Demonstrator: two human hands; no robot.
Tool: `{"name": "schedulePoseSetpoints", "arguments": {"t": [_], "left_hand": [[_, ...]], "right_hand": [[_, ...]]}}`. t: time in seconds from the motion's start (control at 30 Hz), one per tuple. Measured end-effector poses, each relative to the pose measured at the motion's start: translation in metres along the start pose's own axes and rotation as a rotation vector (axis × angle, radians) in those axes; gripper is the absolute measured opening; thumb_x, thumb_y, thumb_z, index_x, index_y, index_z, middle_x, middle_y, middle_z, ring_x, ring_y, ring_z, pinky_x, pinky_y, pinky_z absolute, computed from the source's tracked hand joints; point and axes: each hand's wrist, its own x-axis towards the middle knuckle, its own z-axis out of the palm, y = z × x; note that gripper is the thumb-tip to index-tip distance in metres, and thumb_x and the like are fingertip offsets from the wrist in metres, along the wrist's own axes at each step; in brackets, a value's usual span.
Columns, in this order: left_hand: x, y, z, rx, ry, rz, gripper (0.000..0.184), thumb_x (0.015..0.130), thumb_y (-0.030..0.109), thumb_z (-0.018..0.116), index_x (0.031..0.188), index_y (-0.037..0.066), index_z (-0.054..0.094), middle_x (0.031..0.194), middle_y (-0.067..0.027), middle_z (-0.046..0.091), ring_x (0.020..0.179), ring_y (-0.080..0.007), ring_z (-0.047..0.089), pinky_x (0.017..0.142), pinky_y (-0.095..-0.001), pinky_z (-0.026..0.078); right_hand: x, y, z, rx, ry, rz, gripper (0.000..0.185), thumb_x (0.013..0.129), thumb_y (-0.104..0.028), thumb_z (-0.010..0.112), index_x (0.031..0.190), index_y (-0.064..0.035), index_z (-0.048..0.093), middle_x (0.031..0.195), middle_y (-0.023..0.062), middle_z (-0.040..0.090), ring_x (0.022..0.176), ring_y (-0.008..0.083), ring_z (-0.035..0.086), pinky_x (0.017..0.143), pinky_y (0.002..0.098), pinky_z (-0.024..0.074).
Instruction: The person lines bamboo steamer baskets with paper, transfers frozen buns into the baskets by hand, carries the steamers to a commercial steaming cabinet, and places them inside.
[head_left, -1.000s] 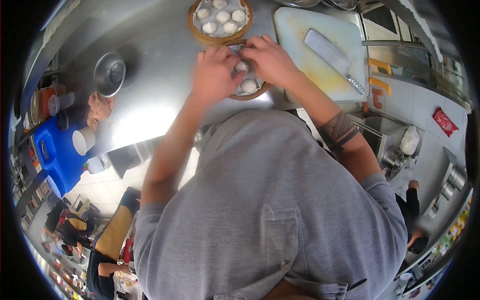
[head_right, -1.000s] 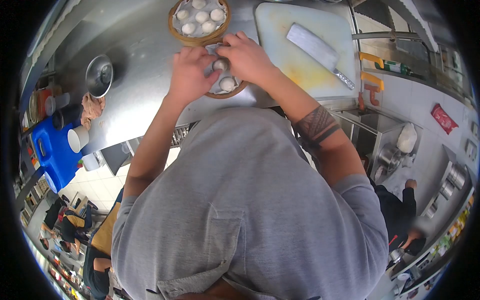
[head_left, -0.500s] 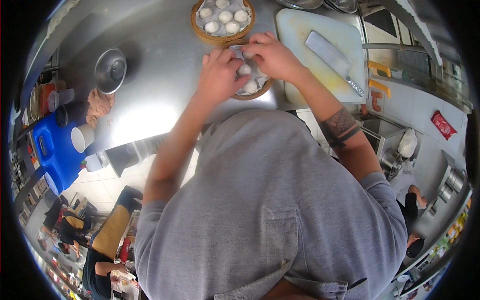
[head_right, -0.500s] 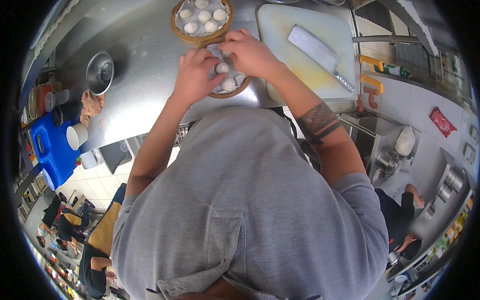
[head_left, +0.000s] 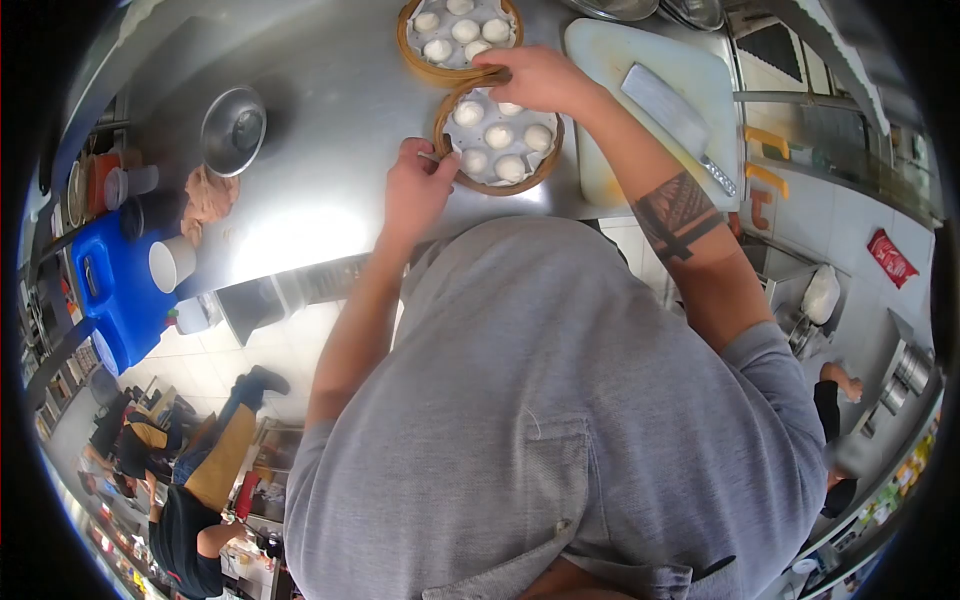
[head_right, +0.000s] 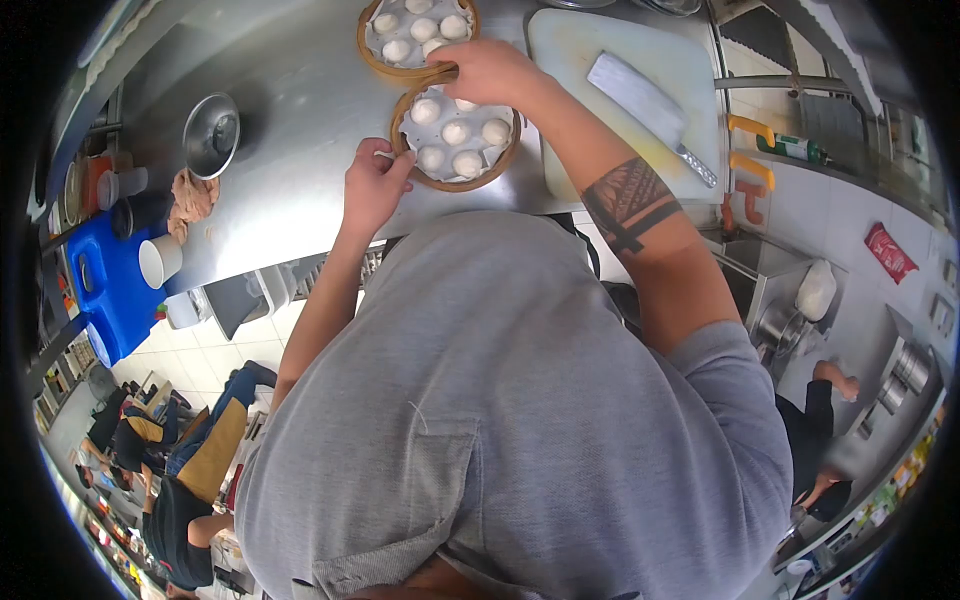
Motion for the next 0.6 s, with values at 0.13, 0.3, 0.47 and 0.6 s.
{"name": "schedulePoseSetpoints", "arguments": {"t": [0.13,0.3,0.47,0.6], "left_hand": [[0.004,-0.004,-0.001,0.009,-0.003,0.049,0.037,0.087,0.022,0.072,0.108,-0.004,0.057,0.073,-0.0140,0.072,0.060,-0.0193,0.071,0.058,-0.0299,0.053],[0.010,-0.003,-0.003,0.084,0.047,0.113,0.030,0.082,0.020,0.072,0.098,-0.003,0.061,0.073,-0.0161,0.071,0.069,-0.0297,0.071,0.067,-0.0379,0.056],[0.010,-0.007,-0.005,0.149,0.042,0.139,0.032,0.082,0.021,0.072,0.101,-0.003,0.064,0.075,-0.0166,0.071,0.070,-0.0300,0.071,0.067,-0.0389,0.056],[0.004,-0.005,-0.007,0.114,0.028,0.120,0.035,0.083,0.024,0.073,0.105,-0.003,0.064,0.076,-0.0167,0.072,0.071,-0.0297,0.071,0.068,-0.0387,0.056]], "right_hand": [[0.005,0.000,0.011,0.008,-0.040,0.018,0.047,0.083,-0.024,0.070,0.130,-0.0224,0.066,0.115,0.0100,0.072,0.106,0.0304,0.067,0.092,0.0416,0.0533],[0.009,0.010,0.030,0.010,0.036,0.002,0.047,0.083,-0.021,0.071,0.130,-0.0238,0.068,0.113,0.0108,0.073,0.103,0.0310,0.068,0.091,0.0417,0.0541],[0.004,0.005,0.035,0.071,0.128,0.054,0.040,0.085,-0.019,0.071,0.125,-0.0209,0.071,0.109,0.0141,0.073,0.100,0.0335,0.069,0.090,0.0435,0.0544],[-0.007,-0.011,0.030,0.054,0.141,0.122,0.038,0.085,-0.018,0.069,0.123,-0.0199,0.072,0.107,0.0150,0.073,0.098,0.0345,0.069,0.090,0.0442,0.0544]]}}
